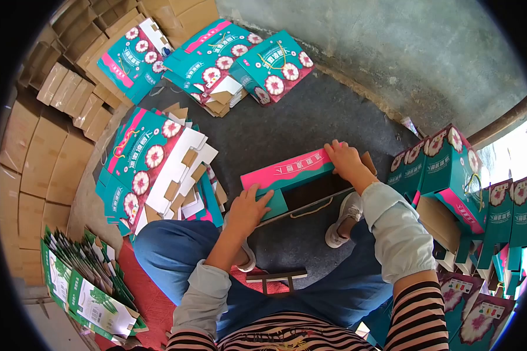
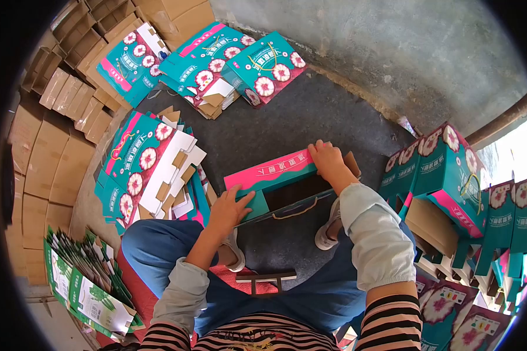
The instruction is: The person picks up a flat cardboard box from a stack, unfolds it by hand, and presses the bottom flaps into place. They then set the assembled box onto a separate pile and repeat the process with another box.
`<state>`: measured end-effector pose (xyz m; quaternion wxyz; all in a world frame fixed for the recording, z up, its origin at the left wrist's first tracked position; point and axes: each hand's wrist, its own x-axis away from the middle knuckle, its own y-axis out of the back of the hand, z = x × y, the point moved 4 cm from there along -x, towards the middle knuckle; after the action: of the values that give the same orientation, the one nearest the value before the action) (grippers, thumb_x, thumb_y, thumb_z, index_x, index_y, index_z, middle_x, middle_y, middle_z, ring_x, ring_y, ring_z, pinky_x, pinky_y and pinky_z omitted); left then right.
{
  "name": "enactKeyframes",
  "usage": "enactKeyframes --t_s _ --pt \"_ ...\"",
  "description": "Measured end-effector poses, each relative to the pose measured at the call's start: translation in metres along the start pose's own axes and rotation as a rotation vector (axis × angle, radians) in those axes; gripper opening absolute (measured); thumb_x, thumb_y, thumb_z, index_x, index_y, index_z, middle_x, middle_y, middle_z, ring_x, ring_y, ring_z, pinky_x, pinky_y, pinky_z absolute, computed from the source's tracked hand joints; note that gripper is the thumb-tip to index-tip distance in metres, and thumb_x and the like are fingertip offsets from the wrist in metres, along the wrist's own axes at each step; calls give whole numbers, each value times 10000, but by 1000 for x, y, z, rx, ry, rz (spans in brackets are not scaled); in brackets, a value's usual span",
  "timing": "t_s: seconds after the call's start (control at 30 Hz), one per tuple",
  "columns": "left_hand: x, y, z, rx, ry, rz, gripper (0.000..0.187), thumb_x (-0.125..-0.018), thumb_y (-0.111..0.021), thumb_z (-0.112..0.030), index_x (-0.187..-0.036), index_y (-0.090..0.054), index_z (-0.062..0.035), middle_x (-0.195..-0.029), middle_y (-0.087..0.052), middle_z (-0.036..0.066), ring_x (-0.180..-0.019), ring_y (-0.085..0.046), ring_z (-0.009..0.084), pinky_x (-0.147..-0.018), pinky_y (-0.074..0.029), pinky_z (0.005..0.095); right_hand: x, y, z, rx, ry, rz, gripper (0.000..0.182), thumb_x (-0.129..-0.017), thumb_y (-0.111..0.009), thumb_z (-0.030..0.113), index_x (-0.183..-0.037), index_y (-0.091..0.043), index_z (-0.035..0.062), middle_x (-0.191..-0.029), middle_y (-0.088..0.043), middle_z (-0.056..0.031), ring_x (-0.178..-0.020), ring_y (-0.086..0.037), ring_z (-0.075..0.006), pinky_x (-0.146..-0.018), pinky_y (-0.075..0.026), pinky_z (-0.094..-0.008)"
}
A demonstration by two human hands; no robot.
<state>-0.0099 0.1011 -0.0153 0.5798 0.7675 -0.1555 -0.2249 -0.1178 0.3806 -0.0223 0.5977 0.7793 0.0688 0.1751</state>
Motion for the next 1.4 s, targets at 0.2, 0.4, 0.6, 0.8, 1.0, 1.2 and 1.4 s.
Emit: enactKeyframes --t_s 0.2,0.4,0.6,0.8,1.0,1.2,1.4 --pt "1 -4 3 -53 -59 28 485 -791 -683 -271 -1256 -558 -218 -1260 -485 162 -951 -542 313 -801 -486 401 -1 3 1 -30 7 14 803 -606 -844 277 -1262 -422 85 -1135 -503 -106 -1030 -576 -285 -771 -547 -373" --pt "3 -4 4 -69 -79 32 487 -810 -667 -282 -1276 -541 -219 -1279 -472 165 -970 -530 303 -802 -480 399 16 42 -23 31 -142 -106 508 -715 -768 319 -1091 -550 55 -1095 -553 -99 -1019 -598 -307 -759 -531 -417" --pt "2 -5 4 -101 -120 59 485 -831 -643 -290 -1294 -523 -215 -1298 -460 188 -999 -529 315 -812 -476 404 38 39 -57 -651 -374 180 465 -778 -685 427 -921 -620 -11 -935 -664 -195 -872 -656 -317 -768 -514 -418" --pt "0 -3 3 -117 -125 112 474 -852 -615 -299 -1303 -514 -195 -1306 -451 210 -1015 -532 324 -814 -472 412 27 2 -32 -456 -113 396 479 -773 -688 461 -975 -672 27 -1046 -662 -161 -988 -633 -313 -832 -502 -412" --pt "-2 -7 4 -145 -121 149 482 -847 -627 -303 -1309 -515 -222 -1310 -437 204 -1016 -523 319 -832 -484 414 18 -7 -26 -260 -122 505 547 -735 -734 474 -1074 -665 50 -1099 -654 -135 -1060 -613 -294 -875 -498 -389" --pt "-1 -8 4 -132 -124 109 484 -819 -657 -289 -1284 -540 -216 -1291 -450 193 -1015 -525 314 -827 -482 414 15 -14 -24 -204 -150 505 569 -706 -756 486 -1086 -666 72 -1116 -656 -102 -1060 -619 -272 -860 -513 -375" --pt "8 -3 3 -24 -57 95 508 -792 -678 -211 -1277 -535 -174 -1291 -458 159 -1029 -517 311 -866 -460 414 23 -11 -24 -205 -165 440 571 -691 -762 488 -1079 -671 79 -1112 -656 -102 -1046 -623 -270 -867 -506 -374"
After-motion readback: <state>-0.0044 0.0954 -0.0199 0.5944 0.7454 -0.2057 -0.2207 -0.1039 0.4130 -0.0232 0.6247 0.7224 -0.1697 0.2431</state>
